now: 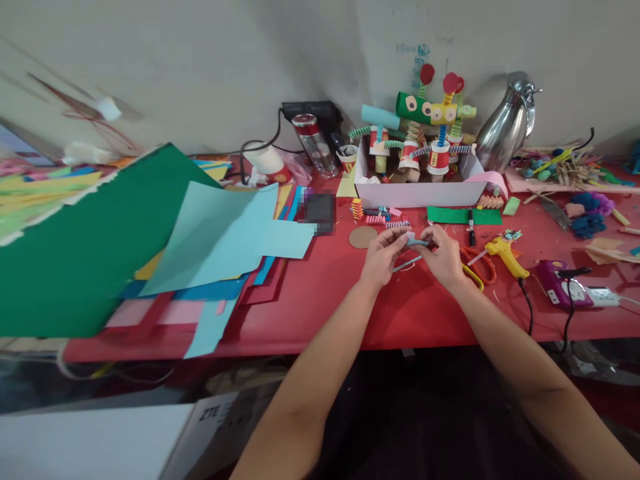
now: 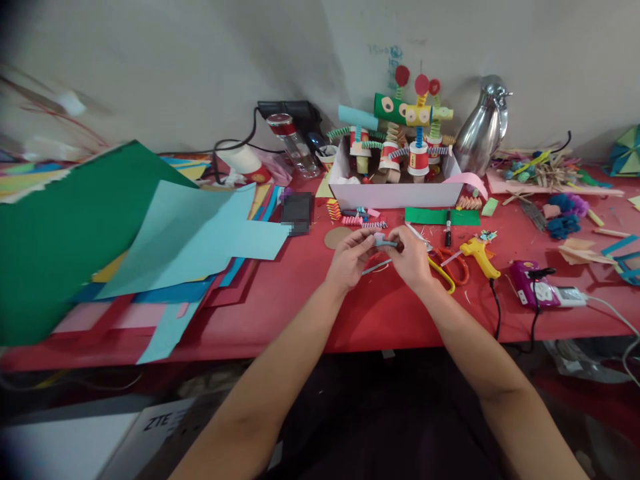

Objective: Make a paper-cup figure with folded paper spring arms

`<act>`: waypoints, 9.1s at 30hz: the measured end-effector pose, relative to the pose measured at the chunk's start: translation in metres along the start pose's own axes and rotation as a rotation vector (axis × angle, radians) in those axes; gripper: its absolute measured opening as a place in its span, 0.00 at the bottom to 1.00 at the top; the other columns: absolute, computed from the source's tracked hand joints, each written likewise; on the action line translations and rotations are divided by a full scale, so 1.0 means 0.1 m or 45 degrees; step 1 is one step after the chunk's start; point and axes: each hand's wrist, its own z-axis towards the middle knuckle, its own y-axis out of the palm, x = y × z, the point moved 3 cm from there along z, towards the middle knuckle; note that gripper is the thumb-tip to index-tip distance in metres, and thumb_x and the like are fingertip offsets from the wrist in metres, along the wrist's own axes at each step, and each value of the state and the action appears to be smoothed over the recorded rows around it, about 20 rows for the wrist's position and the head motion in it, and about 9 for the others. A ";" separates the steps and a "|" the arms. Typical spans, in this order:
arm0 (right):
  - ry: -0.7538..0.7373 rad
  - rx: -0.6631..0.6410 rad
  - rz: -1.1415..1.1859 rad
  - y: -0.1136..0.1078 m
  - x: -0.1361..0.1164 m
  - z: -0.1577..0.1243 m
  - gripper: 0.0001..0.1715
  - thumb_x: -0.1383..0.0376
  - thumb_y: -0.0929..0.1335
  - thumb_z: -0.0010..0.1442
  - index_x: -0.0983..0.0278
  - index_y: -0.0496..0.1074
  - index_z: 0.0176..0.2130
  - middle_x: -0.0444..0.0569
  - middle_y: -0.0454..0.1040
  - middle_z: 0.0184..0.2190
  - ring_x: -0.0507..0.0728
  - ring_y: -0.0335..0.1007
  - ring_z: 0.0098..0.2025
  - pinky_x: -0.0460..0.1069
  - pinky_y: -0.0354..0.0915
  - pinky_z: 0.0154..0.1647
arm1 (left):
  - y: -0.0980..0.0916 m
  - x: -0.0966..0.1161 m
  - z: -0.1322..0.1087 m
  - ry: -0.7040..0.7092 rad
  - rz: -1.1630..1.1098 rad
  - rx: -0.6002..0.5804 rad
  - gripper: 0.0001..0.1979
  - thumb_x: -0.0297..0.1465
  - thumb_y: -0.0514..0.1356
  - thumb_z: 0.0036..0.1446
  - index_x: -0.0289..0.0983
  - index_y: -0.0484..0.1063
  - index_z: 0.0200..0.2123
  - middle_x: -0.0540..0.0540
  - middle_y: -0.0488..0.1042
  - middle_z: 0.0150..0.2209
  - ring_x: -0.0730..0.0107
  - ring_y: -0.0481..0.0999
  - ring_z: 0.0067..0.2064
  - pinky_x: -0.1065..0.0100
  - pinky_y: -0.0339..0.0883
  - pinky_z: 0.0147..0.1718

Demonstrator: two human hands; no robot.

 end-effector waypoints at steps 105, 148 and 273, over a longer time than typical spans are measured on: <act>0.237 -0.096 0.594 0.02 0.20 0.05 0.13 0.62 0.73 0.49 0.60 0.71 0.36 0.44 0.76 0.34 0.54 0.72 0.37 0.52 0.69 0.45 | 0.03 0.08 -0.02 0.244 0.187 0.111 0.20 0.26 0.68 0.43 0.40 0.74 0.43 0.49 0.76 0.40 0.70 0.75 0.42 0.65 0.67 0.48; 0.075 0.116 0.228 -0.05 0.12 0.02 0.09 0.60 0.68 0.55 0.60 0.75 0.36 0.48 0.79 0.35 0.58 0.75 0.40 0.55 0.70 0.47 | 0.09 0.01 -0.08 -0.379 -0.156 -0.066 0.17 0.28 0.68 0.49 0.38 0.78 0.45 0.45 0.80 0.42 0.67 0.80 0.43 0.62 0.73 0.51; 0.172 -0.244 -1.078 -0.95 0.10 -0.67 0.18 0.58 0.69 0.54 0.58 0.71 0.46 0.47 0.78 0.30 0.60 0.75 0.29 0.50 0.65 0.28 | 0.04 0.18 0.00 -0.281 -0.381 0.038 0.13 0.15 0.62 0.48 0.36 0.78 0.34 0.50 0.77 0.31 0.79 0.74 0.32 0.76 0.68 0.35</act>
